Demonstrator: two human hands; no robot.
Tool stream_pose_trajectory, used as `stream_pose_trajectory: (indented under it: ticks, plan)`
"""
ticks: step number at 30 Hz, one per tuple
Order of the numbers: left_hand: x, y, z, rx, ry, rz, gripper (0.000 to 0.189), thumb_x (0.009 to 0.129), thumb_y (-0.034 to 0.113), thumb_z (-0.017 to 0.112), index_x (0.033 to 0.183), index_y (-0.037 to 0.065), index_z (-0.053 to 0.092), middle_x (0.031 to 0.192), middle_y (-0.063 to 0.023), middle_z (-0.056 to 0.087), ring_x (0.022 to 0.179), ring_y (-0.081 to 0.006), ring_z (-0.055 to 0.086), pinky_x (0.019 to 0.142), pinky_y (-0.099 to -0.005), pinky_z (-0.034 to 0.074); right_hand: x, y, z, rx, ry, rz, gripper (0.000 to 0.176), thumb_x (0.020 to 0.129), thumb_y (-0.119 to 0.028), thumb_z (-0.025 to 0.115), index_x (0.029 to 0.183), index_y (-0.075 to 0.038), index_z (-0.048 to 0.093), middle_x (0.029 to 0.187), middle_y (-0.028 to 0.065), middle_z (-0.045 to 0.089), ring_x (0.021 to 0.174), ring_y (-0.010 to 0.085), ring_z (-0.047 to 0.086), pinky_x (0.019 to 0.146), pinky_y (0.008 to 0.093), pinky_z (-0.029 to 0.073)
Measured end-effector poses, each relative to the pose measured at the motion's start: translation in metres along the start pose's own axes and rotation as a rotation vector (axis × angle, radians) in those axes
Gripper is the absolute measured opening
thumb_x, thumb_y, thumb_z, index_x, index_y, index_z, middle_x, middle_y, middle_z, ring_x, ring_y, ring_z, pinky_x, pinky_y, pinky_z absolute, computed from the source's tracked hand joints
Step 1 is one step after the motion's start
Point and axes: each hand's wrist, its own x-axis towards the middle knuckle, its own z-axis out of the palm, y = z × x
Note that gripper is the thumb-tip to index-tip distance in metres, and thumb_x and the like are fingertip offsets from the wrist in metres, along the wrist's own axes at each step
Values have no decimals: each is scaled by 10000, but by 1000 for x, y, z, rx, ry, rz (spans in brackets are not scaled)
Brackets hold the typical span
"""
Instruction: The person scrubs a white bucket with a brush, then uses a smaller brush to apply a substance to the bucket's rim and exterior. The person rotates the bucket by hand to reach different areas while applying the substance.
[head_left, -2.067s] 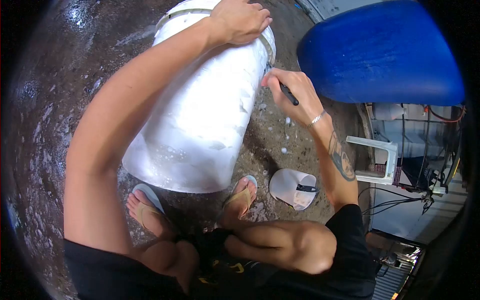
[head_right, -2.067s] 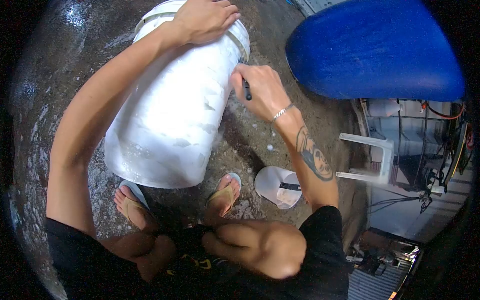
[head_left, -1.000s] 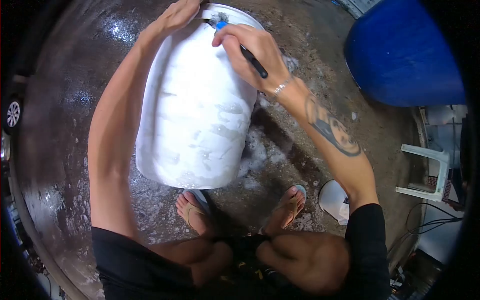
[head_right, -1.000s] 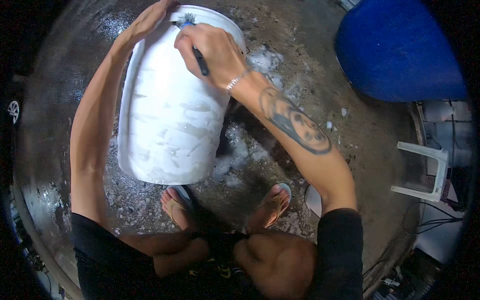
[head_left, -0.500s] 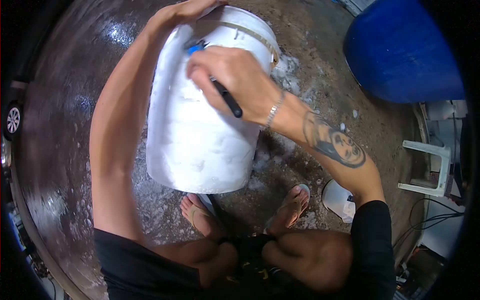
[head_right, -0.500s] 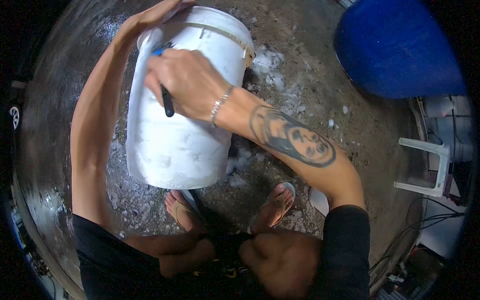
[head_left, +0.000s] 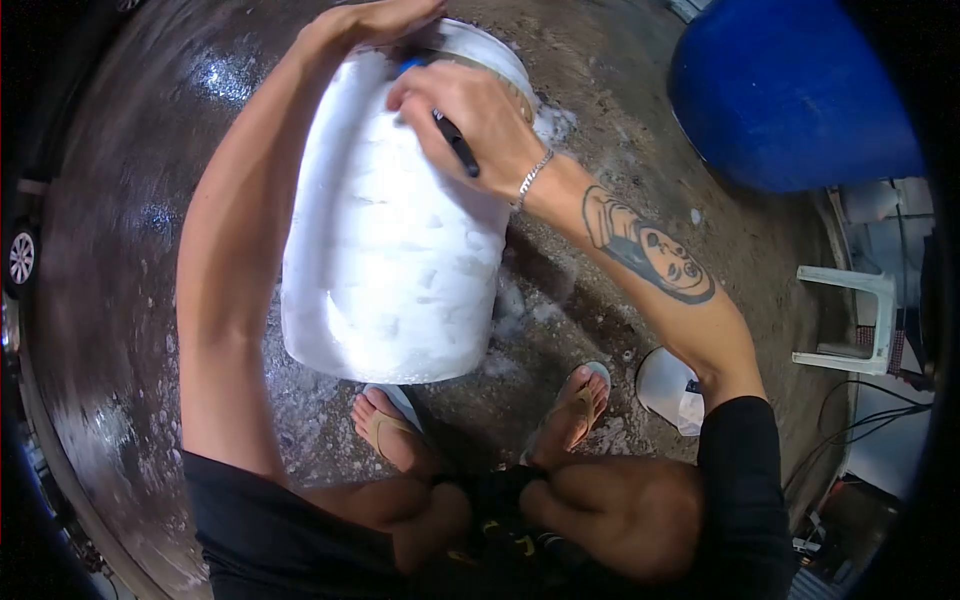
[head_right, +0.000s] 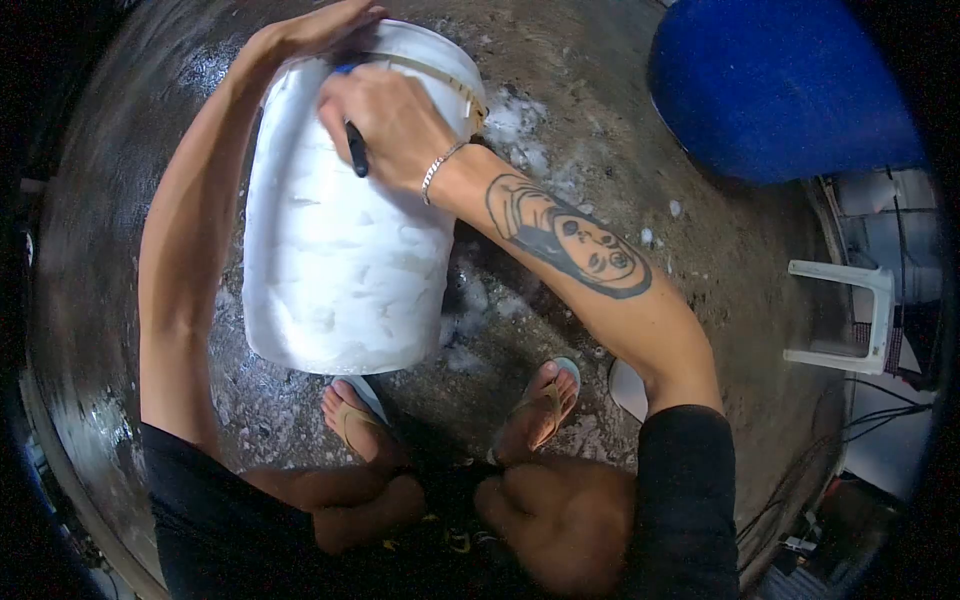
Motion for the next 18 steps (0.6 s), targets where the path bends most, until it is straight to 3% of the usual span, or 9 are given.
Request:
stream_pose_trajectory:
  ticks: [1, 4, 7, 10, 12, 14, 15, 16, 18]
  plan:
    - [0, 1, 2, 1, -9, 1, 1121, 941, 838, 177, 1561, -94, 241, 1629, -241, 282, 1503, -313, 301, 1244, -382, 202, -5, -6, 2, 134, -63, 43, 188, 933, -90, 514, 914, -7, 682, 779, 151, 667, 715, 299, 665, 697, 413, 529]
    - [1, 3, 8, 0, -17, 8, 1120, 940, 838, 175, 1566, -89, 233, 1633, -239, 275, 1505, -312, 296, 1246, -381, 198, -8, -20, -4, -9, -82, 201, 188, 936, -105, 534, 908, 6, 683, 752, 155, 650, 699, 311, 658, 687, 416, 528]
    - [6, 6, 14, 2, -22, 7, 1082, 954, 816, 183, 1549, -83, 272, 1612, -243, 308, 1488, -321, 325, 1236, -389, 220, 2, 6, 12, -124, 17, 91, 198, 946, -123, 541, 893, 15, 672, 744, 166, 637, 693, 322, 650, 692, 428, 525]
    - [13, 11, 13, 18, -20, -10, 1028, 974, 783, 196, 1521, -76, 334, 1579, -252, 361, 1460, -334, 371, 1221, -401, 256, 4, -13, 9, 146, -83, 20, 195, 945, -152, 573, 886, 2, 678, 760, 172, 640, 684, 334, 639, 703, 449, 521]
    - [16, 10, 15, 20, -16, -23, 994, 987, 761, 205, 1503, -71, 376, 1557, -257, 397, 1442, -343, 402, 1211, -409, 279, 4, -22, 10, 49, -33, 69, 172, 932, -148, 589, 856, -16, 668, 748, 166, 633, 709, 337, 648, 706, 456, 521]
    - [21, 10, 18, 25, -16, -34, 962, 1000, 739, 214, 1485, -67, 417, 1534, -263, 433, 1424, -352, 433, 1201, -417, 303, 8, -24, 2, -247, -66, 412, 147, 914, -130, 601, 817, -27, 642, 734, 160, 620, 749, 340, 656, 709, 463, 519]
    - [23, 11, 18, 27, -12, -45, 947, 1007, 728, 218, 1476, -64, 438, 1523, -266, 450, 1415, -356, 449, 1196, -421, 315, 9, -25, 9, -295, 2, 249, 132, 899, -131, 622, 799, -46, 628, 723, 151, 611, 781, 335, 661, 707, 473, 515]
    - [23, 10, 17, 27, -5, -58, 932, 1014, 717, 223, 1466, -62, 458, 1512, -268, 468, 1406, -360, 464, 1191, -425, 326, 12, -19, 15, -183, -92, 307, 133, 913, -143, 613, 826, -47, 645, 735, 154, 620, 785, 341, 655, 710, 482, 514]
    - [21, 10, 16, 27, -4, -70, 903, 1023, 697, 230, 1456, -53, 483, 1496, -267, 491, 1391, -365, 484, 1185, -429, 339, 16, -9, 21, 46, 12, 128, 94, 900, -112, 613, 842, -47, 649, 767, 161, 641, 775, 357, 657, 711, 479, 516]
